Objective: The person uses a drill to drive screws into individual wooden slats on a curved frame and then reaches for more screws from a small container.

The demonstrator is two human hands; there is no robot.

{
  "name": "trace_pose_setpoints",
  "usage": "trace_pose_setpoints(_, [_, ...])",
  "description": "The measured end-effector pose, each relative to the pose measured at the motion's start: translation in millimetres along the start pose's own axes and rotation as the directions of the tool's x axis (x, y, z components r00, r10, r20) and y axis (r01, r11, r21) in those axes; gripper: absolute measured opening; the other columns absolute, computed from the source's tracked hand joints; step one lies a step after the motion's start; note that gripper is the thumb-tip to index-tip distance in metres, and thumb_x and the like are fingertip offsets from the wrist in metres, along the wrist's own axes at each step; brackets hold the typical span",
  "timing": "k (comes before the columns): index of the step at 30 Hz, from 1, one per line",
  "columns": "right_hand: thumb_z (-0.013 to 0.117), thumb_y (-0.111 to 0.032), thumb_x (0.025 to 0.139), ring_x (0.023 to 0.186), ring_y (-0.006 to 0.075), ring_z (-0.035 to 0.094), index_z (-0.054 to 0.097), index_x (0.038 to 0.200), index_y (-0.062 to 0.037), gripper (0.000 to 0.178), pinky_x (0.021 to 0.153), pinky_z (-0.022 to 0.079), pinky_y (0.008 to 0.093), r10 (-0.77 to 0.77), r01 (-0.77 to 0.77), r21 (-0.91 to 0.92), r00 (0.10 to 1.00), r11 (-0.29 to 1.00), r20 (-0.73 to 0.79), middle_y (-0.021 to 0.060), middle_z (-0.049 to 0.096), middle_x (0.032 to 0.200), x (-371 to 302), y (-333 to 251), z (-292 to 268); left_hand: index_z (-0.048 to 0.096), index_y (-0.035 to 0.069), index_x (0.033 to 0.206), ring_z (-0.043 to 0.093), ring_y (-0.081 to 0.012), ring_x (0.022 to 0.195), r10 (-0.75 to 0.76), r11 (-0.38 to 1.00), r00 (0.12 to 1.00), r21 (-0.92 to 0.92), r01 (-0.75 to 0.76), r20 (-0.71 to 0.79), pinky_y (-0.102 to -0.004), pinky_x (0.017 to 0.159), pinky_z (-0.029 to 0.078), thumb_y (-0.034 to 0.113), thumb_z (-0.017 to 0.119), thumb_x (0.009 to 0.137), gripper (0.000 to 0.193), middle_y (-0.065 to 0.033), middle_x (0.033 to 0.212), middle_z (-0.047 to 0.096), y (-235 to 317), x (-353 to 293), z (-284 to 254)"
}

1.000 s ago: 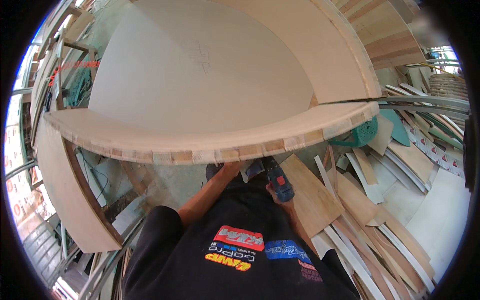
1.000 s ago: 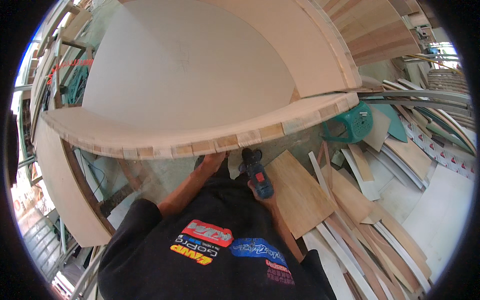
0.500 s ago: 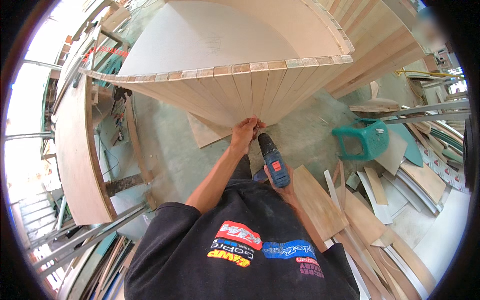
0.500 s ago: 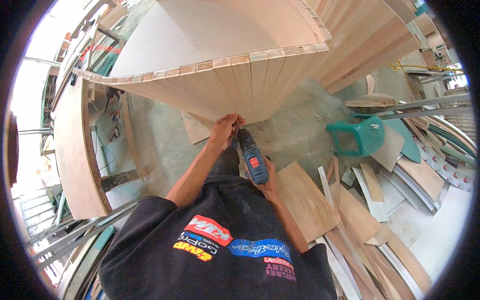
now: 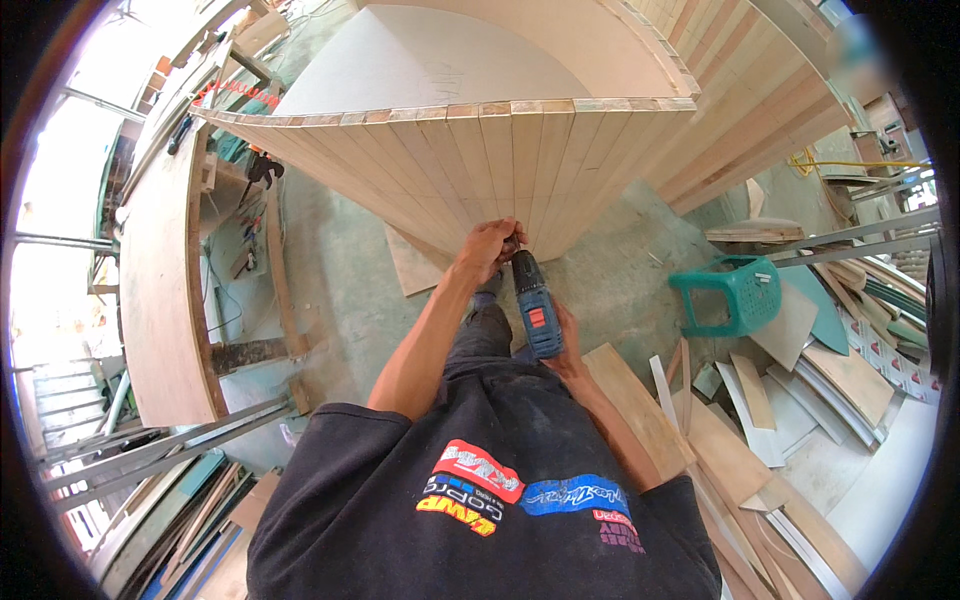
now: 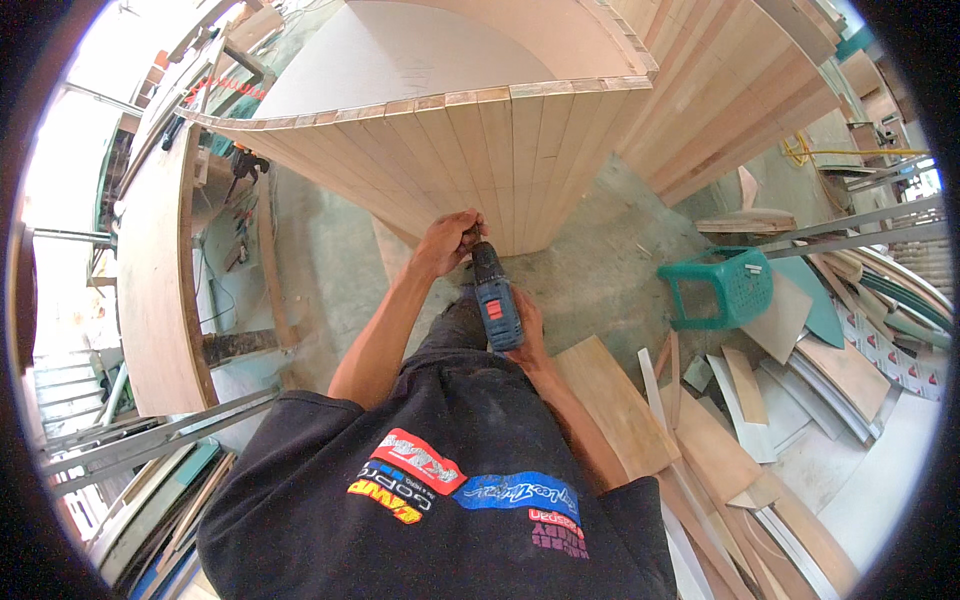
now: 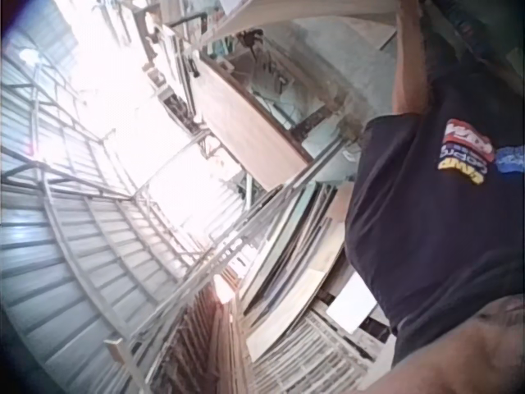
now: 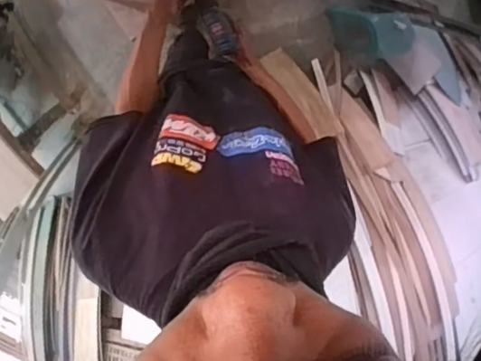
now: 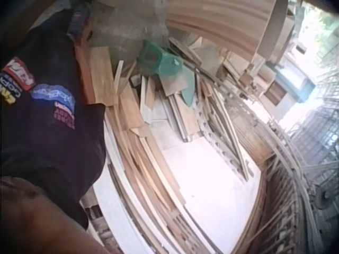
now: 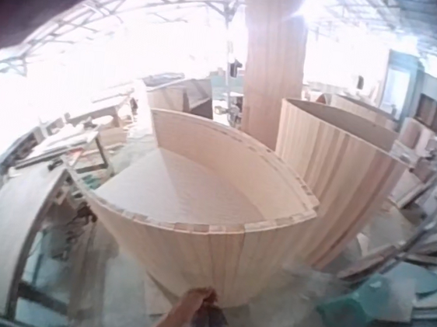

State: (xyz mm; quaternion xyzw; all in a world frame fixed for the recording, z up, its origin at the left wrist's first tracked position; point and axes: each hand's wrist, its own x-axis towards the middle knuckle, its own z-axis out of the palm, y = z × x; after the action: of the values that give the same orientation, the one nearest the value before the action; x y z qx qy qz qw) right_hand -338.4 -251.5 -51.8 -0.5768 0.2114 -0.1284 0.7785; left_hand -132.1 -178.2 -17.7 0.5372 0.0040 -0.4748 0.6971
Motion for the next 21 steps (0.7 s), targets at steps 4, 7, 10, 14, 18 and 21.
trace_pose_setpoints(4, [0.070,-0.012,0.081,0.080,0.0189,0.059,0.055,0.112,0.0003,0.037,0.069,0.049,0.0331,0.320,-0.304,0.670,0.942,0.677,0.104,0.0041,0.059,0.092,7.9,-11.0,6.3,0.058,0.008,0.090,0.052,-0.0074,0.062,0.072,0.997,0.997,0.027,-0.071,-0.028,-0.0220,0.057,0.042,0.023,0.045,0.101,0.023,0.0002,0.077,0.060,0.9,2.5,4.4])
trace_pose_setpoints(7, [0.072,-0.015,0.072,0.089,0.0268,0.057,0.052,0.115,0.0004,0.050,0.078,0.046,0.0371,-0.192,0.213,-0.608,0.976,0.765,0.100,0.0114,0.058,0.098,12.5,1.5,-1.9,0.059,0.007,0.089,0.055,-0.0087,0.067,0.078,0.989,0.997,0.125,-0.078,0.002,-0.0246,0.061,0.045,0.021,0.045,0.100,0.022,-0.0002,0.080,0.060,6.7,9.6,3.9])
trace_pose_setpoints(10, [0.074,-0.018,0.065,0.097,0.0345,0.053,0.050,0.118,-0.0005,0.061,0.085,0.041,0.0417,-0.364,0.379,-0.806,0.905,0.454,0.220,0.0175,0.056,0.102,14.8,1.2,-3.4,0.059,0.007,0.089,0.055,-0.0093,0.070,0.106,0.988,0.994,0.116,-0.102,-0.031,-0.0251,0.062,0.045,0.020,0.046,0.100,0.022,-0.0003,0.080,0.059,5.5,13.1,1.3])
trace_pose_setpoints(14, [0.075,-0.022,0.064,0.098,0.0360,0.054,0.049,0.120,-0.0009,0.064,0.088,0.039,0.0434,-0.277,0.300,-0.847,0.942,0.439,0.190,0.0168,0.057,0.101,18.8,2.3,0.4,0.059,0.006,0.089,0.055,-0.0102,0.071,0.123,0.989,0.989,0.096,-0.115,-0.085,-0.0243,0.061,0.044,0.019,0.046,0.100,0.022,-0.0004,0.079,0.057,5.5,15.2,0.5])
trace_pose_setpoints(18, [0.076,-0.015,0.058,0.099,0.0372,0.053,0.047,0.122,-0.0018,0.072,0.087,0.039,0.0434,-0.309,0.325,-0.836,0.930,0.443,0.198,0.0175,0.055,0.104,21.2,3.3,1.6,0.059,0.004,0.088,0.055,-0.0109,0.070,0.129,0.987,0.991,0.096,-0.126,-0.029,-0.0247,0.062,0.045,0.019,0.047,0.099,0.022,-0.0011,0.078,0.057,7.6,16.9,-5.1])
trace_pose_setpoints(21, [0.077,-0.012,0.053,0.100,0.0376,0.052,0.046,0.123,-0.0023,0.077,0.087,0.039,0.0437,-0.332,0.336,-0.827,0.923,0.452,0.194,0.0176,0.054,0.106,24.8,4.6,2.5,0.058,0.003,0.086,0.056,-0.0112,0.068,0.148,0.988,0.989,0.049,-0.148,-0.012,-0.0252,0.063,0.046,0.018,0.047,0.100,0.023,-0.0022,0.077,0.057,9.9,18.6,-5.4])
